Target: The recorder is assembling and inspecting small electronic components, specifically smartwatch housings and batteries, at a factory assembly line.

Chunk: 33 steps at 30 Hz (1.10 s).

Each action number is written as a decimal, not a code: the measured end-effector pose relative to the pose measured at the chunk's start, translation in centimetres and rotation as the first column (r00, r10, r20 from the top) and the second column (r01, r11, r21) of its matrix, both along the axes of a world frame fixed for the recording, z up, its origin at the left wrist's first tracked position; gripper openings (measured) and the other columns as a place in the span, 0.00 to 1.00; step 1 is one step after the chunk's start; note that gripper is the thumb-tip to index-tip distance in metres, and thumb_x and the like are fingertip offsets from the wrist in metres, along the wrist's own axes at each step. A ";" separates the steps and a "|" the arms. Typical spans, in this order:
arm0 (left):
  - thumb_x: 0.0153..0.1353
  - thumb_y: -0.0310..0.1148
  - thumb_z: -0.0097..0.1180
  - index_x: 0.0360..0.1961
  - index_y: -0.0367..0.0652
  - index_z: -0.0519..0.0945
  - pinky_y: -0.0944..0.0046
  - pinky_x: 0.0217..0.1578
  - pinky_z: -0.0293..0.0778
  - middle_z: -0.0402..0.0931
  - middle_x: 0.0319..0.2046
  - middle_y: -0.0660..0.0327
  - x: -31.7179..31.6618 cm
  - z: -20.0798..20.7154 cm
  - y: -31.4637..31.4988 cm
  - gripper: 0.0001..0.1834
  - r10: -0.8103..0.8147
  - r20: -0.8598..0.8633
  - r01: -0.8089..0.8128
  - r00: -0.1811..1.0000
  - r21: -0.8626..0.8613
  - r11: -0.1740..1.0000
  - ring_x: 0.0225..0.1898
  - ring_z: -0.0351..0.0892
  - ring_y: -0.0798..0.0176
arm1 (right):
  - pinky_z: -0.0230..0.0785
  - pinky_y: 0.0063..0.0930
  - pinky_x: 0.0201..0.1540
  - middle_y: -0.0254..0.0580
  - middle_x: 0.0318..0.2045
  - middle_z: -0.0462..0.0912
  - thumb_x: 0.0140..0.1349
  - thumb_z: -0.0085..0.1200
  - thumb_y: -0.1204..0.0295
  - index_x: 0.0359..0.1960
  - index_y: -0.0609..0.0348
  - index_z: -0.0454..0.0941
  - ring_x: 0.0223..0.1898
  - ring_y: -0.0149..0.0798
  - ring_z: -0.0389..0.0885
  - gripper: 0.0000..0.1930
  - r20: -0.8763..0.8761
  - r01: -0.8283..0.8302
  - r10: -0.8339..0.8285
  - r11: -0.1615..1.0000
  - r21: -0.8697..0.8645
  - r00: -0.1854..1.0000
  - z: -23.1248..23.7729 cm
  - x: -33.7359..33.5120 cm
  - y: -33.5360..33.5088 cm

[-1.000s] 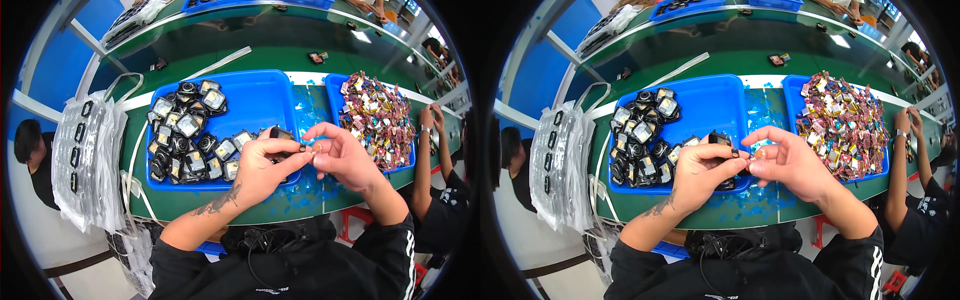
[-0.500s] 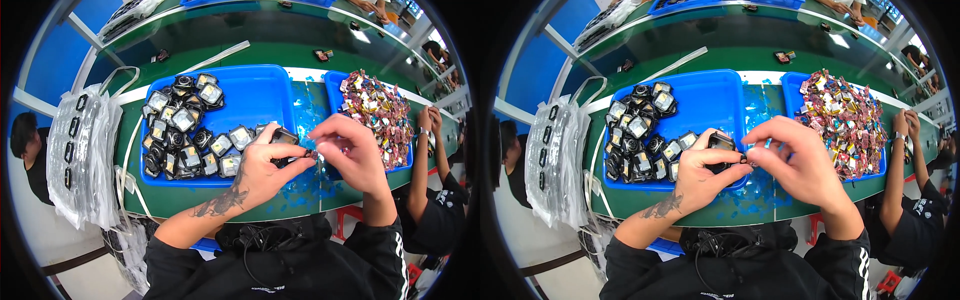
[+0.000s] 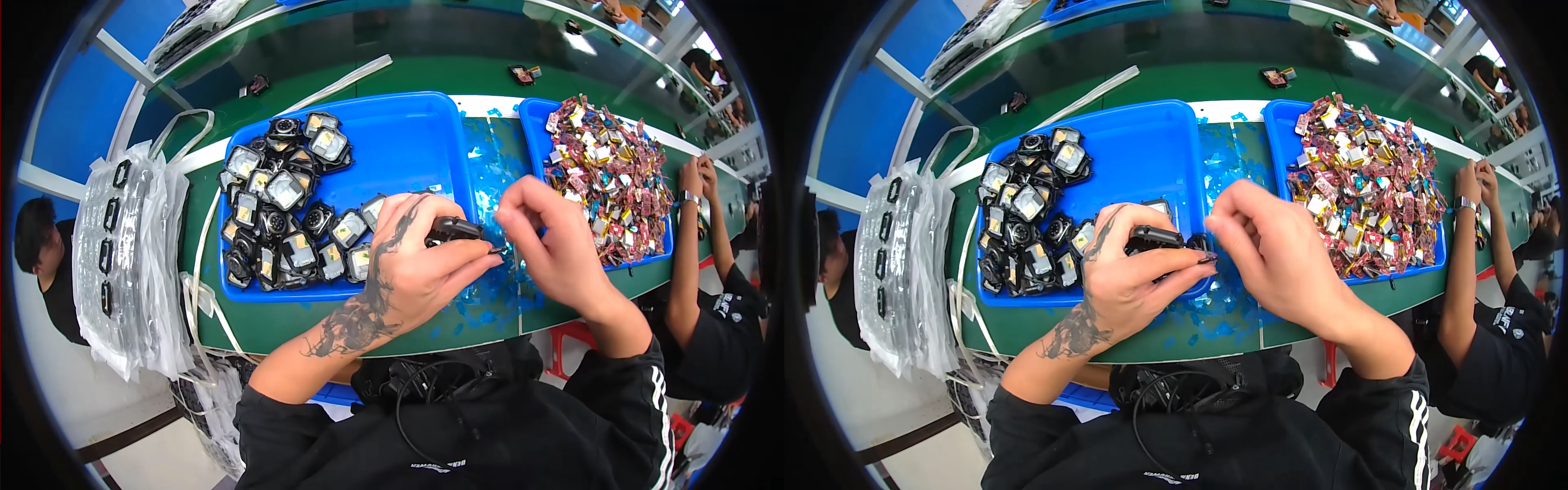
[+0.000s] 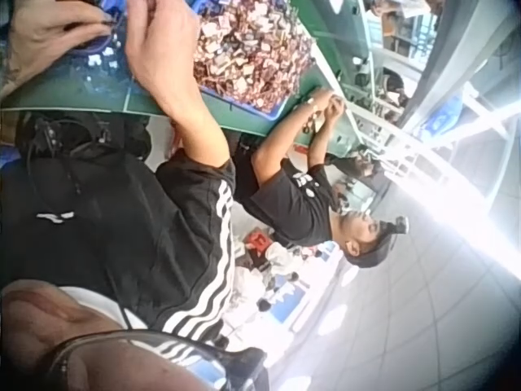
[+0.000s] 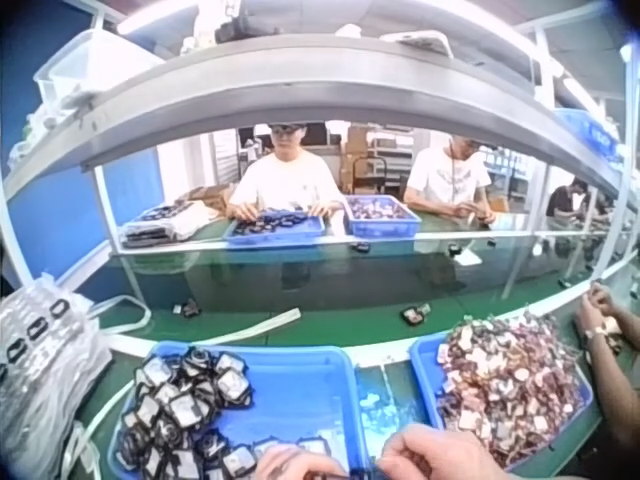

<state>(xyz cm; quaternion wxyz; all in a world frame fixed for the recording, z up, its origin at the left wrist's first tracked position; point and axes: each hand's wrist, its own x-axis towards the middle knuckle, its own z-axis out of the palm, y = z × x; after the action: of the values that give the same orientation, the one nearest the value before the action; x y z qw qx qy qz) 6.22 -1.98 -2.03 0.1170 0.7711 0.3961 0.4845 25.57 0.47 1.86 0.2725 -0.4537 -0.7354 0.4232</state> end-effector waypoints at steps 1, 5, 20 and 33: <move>0.37 0.31 0.77 0.27 0.47 0.88 0.60 0.37 0.69 0.74 0.31 0.62 0.1 0.0 -0.1 0.12 -0.004 0.002 0.004 1.000 0.002 1.000 0.35 0.74 0.59 | 0.71 0.28 0.30 0.42 0.26 0.79 0.63 0.56 0.78 0.35 0.62 0.75 0.27 0.39 0.80 0.03 0.181 0.072 -0.141 0.936 0.345 0.973 -0.4 0.0 0.0; 0.45 0.28 0.74 0.30 0.43 0.88 0.60 0.40 0.72 0.77 0.32 0.59 0.6 0.5 -0.8 0.09 0.010 0.200 0.049 0.980 -0.291 0.955 0.37 0.76 0.59 | 0.69 0.37 0.27 0.42 0.25 0.77 0.59 0.58 0.79 0.37 0.60 0.76 0.26 0.51 0.80 0.06 0.332 0.008 -0.293 0.759 0.651 0.896 -1.3 0.2 0.4; 0.68 0.20 0.43 0.67 0.34 0.64 0.62 0.60 0.66 0.70 0.60 0.51 0.1 0.8 -0.1 0.26 -0.102 0.554 0.407 0.826 -0.461 0.789 0.54 0.74 0.61 | 0.73 0.23 0.33 0.42 0.32 0.84 0.55 0.62 0.83 0.36 0.64 0.82 0.33 0.33 0.82 0.07 -0.284 0.285 -0.185 0.884 0.370 0.941 -1.3 0.0 -0.6; 0.64 0.14 0.49 0.66 0.31 0.64 0.66 0.56 0.70 0.70 0.55 0.56 0.3 0.1 -0.1 0.28 -0.029 0.706 0.486 0.708 -0.456 0.745 0.54 0.72 0.68 | 0.74 0.33 0.32 0.43 0.28 0.83 0.49 0.65 0.83 0.36 0.63 0.83 0.30 0.44 0.82 0.11 -0.015 0.095 -0.119 0.699 0.708 0.993 -1.2 -2.4 -1.0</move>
<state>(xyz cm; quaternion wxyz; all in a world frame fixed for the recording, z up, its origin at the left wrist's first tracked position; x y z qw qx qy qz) 6.55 -2.05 -1.98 0.5629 0.5175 0.3440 0.5450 23.19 -0.52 0.70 0.4377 -0.3633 -0.8181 0.0850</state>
